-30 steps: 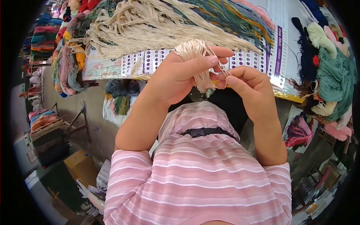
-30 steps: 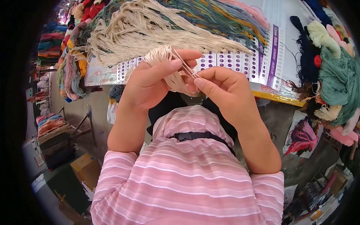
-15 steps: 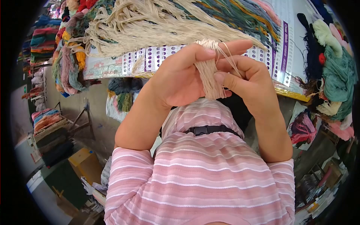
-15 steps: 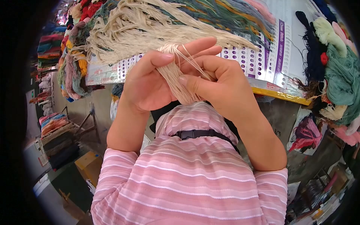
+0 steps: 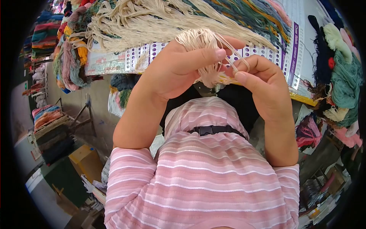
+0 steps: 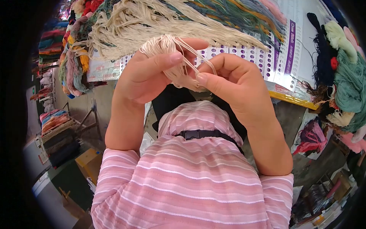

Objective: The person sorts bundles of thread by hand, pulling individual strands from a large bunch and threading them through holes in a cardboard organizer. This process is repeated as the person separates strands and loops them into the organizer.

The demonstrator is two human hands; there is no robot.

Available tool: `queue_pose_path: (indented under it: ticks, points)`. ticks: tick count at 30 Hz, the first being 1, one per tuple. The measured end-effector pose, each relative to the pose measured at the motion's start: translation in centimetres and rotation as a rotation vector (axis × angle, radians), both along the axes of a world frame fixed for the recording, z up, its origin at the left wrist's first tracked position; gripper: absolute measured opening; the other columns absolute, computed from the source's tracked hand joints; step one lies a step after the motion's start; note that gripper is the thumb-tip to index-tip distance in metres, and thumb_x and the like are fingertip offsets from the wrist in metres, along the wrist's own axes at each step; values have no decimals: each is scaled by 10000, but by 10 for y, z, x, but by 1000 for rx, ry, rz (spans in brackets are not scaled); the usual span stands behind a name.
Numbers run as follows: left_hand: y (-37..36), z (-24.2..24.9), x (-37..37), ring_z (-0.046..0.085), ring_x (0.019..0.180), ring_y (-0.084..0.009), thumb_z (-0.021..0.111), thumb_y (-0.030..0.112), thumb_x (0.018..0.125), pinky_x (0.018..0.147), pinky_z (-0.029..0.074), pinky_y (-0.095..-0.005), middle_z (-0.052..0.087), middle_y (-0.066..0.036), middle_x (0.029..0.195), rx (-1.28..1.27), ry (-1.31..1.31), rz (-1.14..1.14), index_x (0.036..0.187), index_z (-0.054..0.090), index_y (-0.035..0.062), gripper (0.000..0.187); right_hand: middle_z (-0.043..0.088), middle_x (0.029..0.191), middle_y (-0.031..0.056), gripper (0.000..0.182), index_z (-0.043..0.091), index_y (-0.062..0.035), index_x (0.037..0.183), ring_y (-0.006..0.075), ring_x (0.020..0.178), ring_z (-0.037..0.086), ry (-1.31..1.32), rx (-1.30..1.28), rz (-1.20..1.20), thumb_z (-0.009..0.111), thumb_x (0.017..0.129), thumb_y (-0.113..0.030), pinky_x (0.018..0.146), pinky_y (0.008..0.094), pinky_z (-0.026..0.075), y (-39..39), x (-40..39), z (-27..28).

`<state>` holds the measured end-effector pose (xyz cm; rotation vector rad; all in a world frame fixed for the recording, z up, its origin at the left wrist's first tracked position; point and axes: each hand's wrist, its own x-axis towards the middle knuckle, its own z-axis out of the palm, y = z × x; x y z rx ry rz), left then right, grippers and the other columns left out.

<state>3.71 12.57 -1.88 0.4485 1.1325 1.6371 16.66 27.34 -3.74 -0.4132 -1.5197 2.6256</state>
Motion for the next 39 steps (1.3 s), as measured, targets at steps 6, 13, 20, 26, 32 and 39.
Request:
queue_pose_path:
  ticks: [6,13,20,26,32,39]
  points:
    - [0,0,3,583,711,-85,564,85,858,649,464,-219,607,-19,769,-10,116,66,1165,546,-78,348,651,850,116,113,598,40,906,146,782,628,-28,-24,88,584,847,-55,718,248,487,4,2,5]
    - [0,0,4,580,686,-82,569,98,862,636,465,-218,614,-15,771,2,61,73,1146,561,-78,335,636,802,98,131,577,43,940,146,737,625,-35,-19,48,567,854,-55,701,247,486,2,5,9]
    - [10,1,10,546,1082,-219,362,277,958,917,441,-352,514,-161,1230,74,-153,4,1291,397,-82,492,540,676,-21,261,575,48,1033,42,577,476,-36,162,-69,630,802,-60,546,190,373,-5,-3,13]
    - [10,3,13,477,1192,-277,317,285,966,1000,395,-389,417,-205,1337,154,-274,-73,1329,330,-86,520,477,616,-65,202,640,37,916,7,544,405,-126,316,19,682,758,-81,489,178,312,-8,-7,12]
    - [9,3,11,491,1172,-275,333,279,968,977,415,-383,453,-207,1297,146,-257,-46,1311,360,-90,504,478,600,-72,134,646,25,842,8,554,414,-86,222,12,686,758,-71,501,168,314,-7,-6,11]
    - [4,3,5,594,971,-188,506,174,902,879,462,-324,594,-140,1098,86,-31,-41,1238,465,-87,427,497,624,-74,107,637,11,823,-3,573,415,-74,174,61,682,777,-75,511,153,314,-2,1,12]
